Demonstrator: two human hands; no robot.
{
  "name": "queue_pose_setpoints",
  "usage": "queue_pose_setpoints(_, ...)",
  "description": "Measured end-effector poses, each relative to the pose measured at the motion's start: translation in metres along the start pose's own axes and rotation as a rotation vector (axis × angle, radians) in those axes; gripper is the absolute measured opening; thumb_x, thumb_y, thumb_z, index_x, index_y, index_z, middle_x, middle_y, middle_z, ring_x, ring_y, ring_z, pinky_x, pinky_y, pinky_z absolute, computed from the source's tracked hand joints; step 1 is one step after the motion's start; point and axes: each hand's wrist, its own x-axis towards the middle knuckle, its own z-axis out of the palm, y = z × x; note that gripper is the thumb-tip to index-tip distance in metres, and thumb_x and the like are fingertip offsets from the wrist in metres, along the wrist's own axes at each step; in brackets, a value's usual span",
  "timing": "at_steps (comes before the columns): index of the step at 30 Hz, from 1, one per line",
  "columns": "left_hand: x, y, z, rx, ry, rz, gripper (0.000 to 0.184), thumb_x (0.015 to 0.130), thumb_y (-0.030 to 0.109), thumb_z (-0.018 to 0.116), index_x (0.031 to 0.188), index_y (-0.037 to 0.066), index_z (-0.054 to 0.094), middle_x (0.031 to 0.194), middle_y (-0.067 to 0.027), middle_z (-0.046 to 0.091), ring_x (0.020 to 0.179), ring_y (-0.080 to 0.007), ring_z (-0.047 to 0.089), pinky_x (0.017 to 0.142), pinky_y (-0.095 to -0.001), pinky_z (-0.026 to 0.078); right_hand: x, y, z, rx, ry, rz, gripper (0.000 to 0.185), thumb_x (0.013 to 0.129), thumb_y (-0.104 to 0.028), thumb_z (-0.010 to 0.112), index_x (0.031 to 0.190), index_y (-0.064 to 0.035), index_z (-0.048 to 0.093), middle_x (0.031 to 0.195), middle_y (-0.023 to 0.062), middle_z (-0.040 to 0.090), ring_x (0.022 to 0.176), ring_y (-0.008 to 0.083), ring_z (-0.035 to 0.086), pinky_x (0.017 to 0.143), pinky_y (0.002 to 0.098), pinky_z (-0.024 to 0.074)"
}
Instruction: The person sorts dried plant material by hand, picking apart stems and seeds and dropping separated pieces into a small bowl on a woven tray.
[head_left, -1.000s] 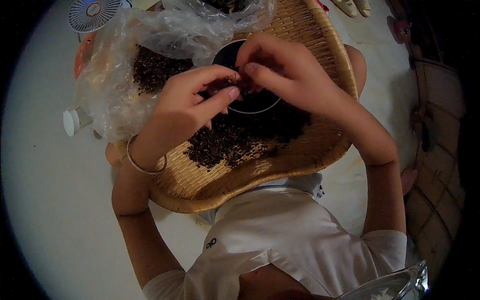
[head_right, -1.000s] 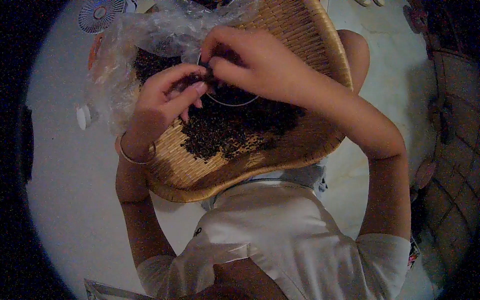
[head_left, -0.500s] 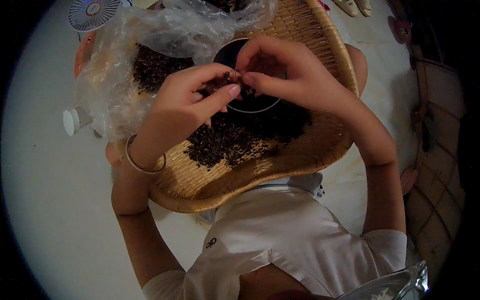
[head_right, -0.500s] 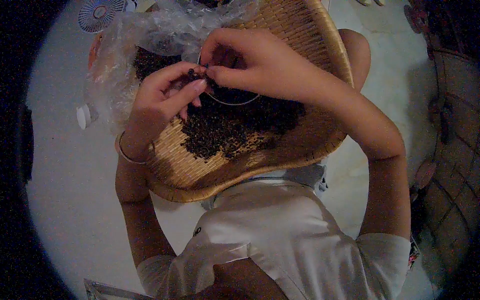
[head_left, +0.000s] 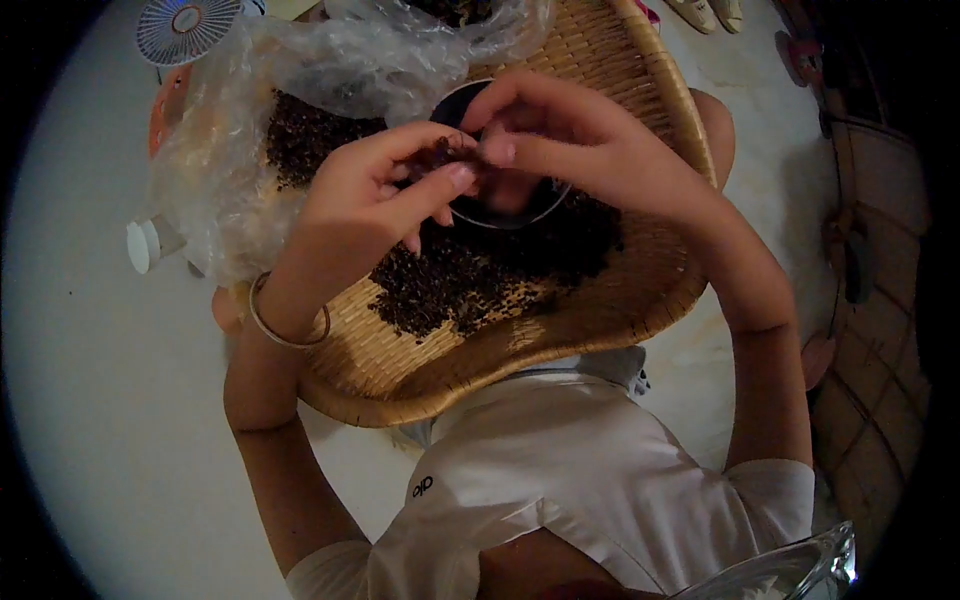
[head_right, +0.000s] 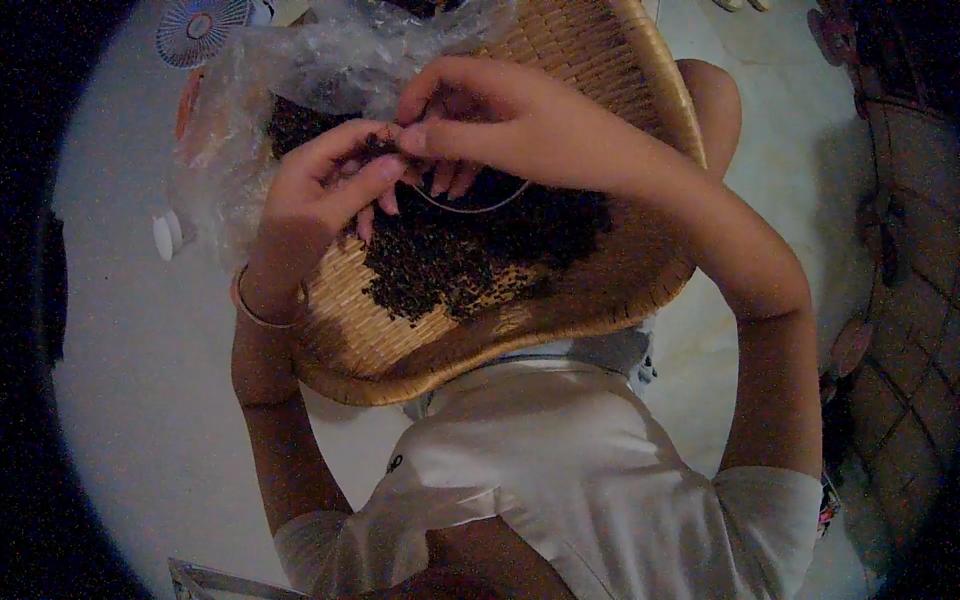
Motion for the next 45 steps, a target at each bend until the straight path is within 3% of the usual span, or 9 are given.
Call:
queue_pose_setpoints(4,-0.001,0.006,0.000,-0.028,-0.014,-0.014,0.023,0.085,0.012,0.052,0.104,0.000,0.055,0.082,-0.0058,0.061,0.062,-0.0073,0.052,0.044,-0.0169,0.042,0.000,-0.001,-0.003,0.000,-0.050,-0.027,0.022,0.086,-0.014,0.052,0.103,-0.0014,0.050,0.080,0.0020,0.055,0.065,0.0084,0.055,0.060,0.0204,0.0452)
queue_pose_setpoints(12,-0.004,0.016,-0.006,-0.221,-0.148,-0.089,0.034,0.089,0.024,0.046,0.107,-0.004,0.054,0.092,-0.0104,0.060,0.066,-0.0105,0.055,0.045,-0.0188,0.046,-0.002,-0.011,-0.003,0.006,-0.021,0.013,0.022,0.085,-0.015,0.055,0.103,-0.0034,0.053,0.075,-0.0001,0.053,0.057,0.0059,0.051,0.049,0.0184,0.0411)
queue_pose_setpoints(16,-0.002,0.013,-0.004,-0.205,-0.128,-0.085,0.034,0.090,0.024,0.045,0.107,-0.004,0.054,0.093,-0.0114,0.060,0.067,-0.0106,0.055,0.045,-0.0187,0.046,0.000,-0.006,-0.001,-0.196,0.054,-0.089,0.021,0.082,-0.020,0.060,0.097,-0.0050,0.058,0.065,-0.0014,0.052,0.050,0.0040,0.048,0.043,0.0176,0.0378)
queue_pose_setpoints(25,-0.002,0.011,-0.003,-0.288,-0.069,-0.025,0.033,0.090,0.019,0.045,0.113,-0.004,0.049,0.095,-0.0130,0.060,0.071,-0.0122,0.057,0.052,-0.0202,0.048,-0.002,-0.011,-0.004,-0.068,0.112,0.002,0.019,0.081,-0.021,0.061,0.093,-0.0062,0.059,0.065,-0.0024,0.053,0.049,0.0027,0.046,0.040,0.0164,0.0354)
queue_pose_setpoints(34,-0.003,0.009,0.004,-0.114,-0.005,0.030,0.023,0.089,0.015,0.048,0.108,0.001,0.048,0.090,-0.0115,0.062,0.069,-0.0100,0.056,0.052,-0.0189,0.046,-0.003,-0.013,-0.011,0.130,0.015,0.187,0.020,0.085,-0.024,0.055,0.089,-0.0059,0.059,0.062,-0.0012,0.053,0.044,0.0030,0.045,0.037,0.0162,0.0337)
queue_pose_setpoints(42,-0.003,0.005,0.005,-0.017,0.024,0.048,0.016,0.088,0.013,0.049,0.100,0.003,0.051,0.080,-0.0057,0.061,0.065,-0.0081,0.056,0.049,-0.0187,0.044,-0.001,-0.011,-0.010,0.113,-0.075,0.237,0.018,0.084,-0.022,0.054,0.090,-0.0055,0.059,0.061,-0.0015,0.052,0.044,0.0025,0.044,0.037,0.0160,0.0323)
queue_pose_setpoints(45,-0.002,0.005,0.005,0.019,0.003,0.056,0.019,0.089,0.015,0.047,0.104,0.003,0.049,0.080,-0.0081,0.060,0.065,-0.0107,0.057,0.048,-0.0193,0.043,-0.002,-0.014,-0.005,0.098,-0.042,0.262,0.016,0.084,-0.022,0.054,0.086,-0.0071,0.057,0.060,-0.0021,0.050,0.042,0.0015,0.041,0.036,0.0150,0.0294)
